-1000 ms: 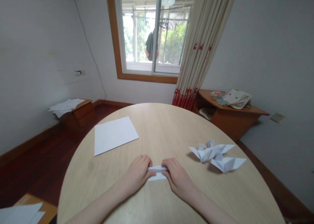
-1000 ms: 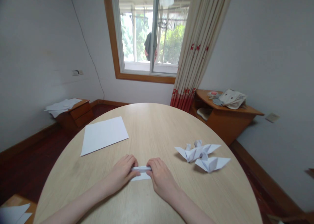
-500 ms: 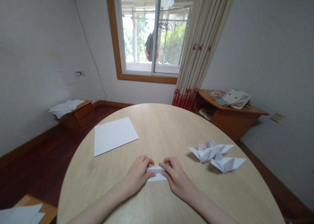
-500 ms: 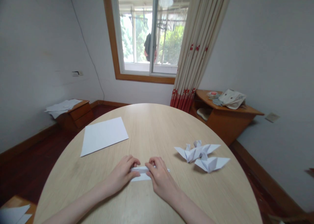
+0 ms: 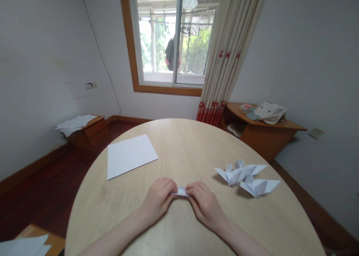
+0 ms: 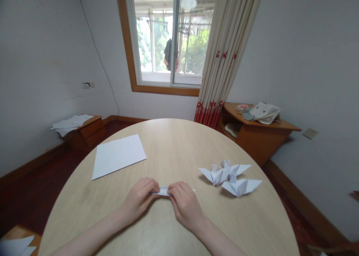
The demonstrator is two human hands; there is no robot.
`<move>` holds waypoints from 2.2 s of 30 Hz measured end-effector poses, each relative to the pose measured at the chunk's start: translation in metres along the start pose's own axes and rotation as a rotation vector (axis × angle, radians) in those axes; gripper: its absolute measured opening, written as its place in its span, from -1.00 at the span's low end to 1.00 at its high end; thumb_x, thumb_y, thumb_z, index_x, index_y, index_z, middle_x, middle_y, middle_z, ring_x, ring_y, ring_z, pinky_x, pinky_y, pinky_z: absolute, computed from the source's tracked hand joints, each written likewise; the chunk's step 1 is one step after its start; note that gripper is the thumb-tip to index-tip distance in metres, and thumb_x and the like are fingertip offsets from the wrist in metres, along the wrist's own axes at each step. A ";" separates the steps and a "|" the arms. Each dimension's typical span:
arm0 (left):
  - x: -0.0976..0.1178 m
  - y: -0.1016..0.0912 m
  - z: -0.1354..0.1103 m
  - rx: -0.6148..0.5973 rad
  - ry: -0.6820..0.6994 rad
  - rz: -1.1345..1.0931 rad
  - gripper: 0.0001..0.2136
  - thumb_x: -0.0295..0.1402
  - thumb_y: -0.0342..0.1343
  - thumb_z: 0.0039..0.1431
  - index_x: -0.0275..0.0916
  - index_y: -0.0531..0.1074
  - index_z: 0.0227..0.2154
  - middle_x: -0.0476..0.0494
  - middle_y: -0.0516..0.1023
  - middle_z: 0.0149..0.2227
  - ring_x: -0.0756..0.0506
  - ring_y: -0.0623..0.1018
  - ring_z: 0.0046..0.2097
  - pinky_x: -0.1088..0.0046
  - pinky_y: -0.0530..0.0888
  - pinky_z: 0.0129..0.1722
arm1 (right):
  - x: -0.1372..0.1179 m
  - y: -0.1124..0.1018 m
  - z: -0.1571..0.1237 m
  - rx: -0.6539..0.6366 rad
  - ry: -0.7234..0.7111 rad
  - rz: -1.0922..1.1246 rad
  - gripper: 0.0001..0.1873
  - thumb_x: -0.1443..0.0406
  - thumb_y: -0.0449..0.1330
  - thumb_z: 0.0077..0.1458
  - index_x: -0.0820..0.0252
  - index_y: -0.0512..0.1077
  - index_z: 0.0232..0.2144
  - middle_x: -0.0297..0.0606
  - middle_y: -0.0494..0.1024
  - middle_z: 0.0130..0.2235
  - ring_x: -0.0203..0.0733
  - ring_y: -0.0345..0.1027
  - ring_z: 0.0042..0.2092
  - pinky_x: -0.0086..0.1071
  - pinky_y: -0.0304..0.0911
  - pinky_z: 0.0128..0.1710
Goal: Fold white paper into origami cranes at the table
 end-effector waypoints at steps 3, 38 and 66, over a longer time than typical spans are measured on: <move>0.008 -0.006 -0.002 0.089 0.131 0.011 -0.83 -0.47 -0.07 0.30 -0.22 0.37 -0.40 -0.11 0.51 -0.30 -0.09 0.44 -0.26 0.39 0.32 -0.27 | -0.007 -0.004 0.000 0.053 -0.099 -0.062 -0.81 0.48 -0.05 0.23 0.19 0.33 -0.27 -0.16 0.53 -0.28 -0.13 0.37 -0.23 -0.26 0.29 -0.26; -0.008 0.010 0.000 -0.092 0.052 -0.043 -0.92 -0.44 0.11 0.22 -0.24 0.47 -0.38 -0.08 0.57 -0.30 -0.07 0.52 -0.23 0.46 0.42 -0.22 | 0.008 0.011 -0.004 -0.205 0.022 0.092 -0.76 0.32 -0.02 0.27 0.18 0.41 -0.38 -0.15 0.56 -0.19 -0.15 0.44 -0.17 -0.31 0.34 -0.22; -0.008 0.013 0.000 -0.103 0.006 0.025 -0.87 -0.41 0.26 0.05 -0.22 0.39 -0.39 -0.05 0.49 -0.36 -0.09 0.46 -0.26 0.44 0.35 -0.28 | 0.012 0.013 -0.002 -0.181 0.049 0.127 -0.74 0.35 -0.09 0.31 0.18 0.38 -0.31 -0.17 0.54 -0.26 -0.14 0.42 -0.22 -0.31 0.33 -0.26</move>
Point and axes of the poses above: each hand's wrist, its own z-axis towards the middle knuckle, its own y-axis out of the palm, x = y × z, the point moved 7 cm from there along z, towards the middle knuckle
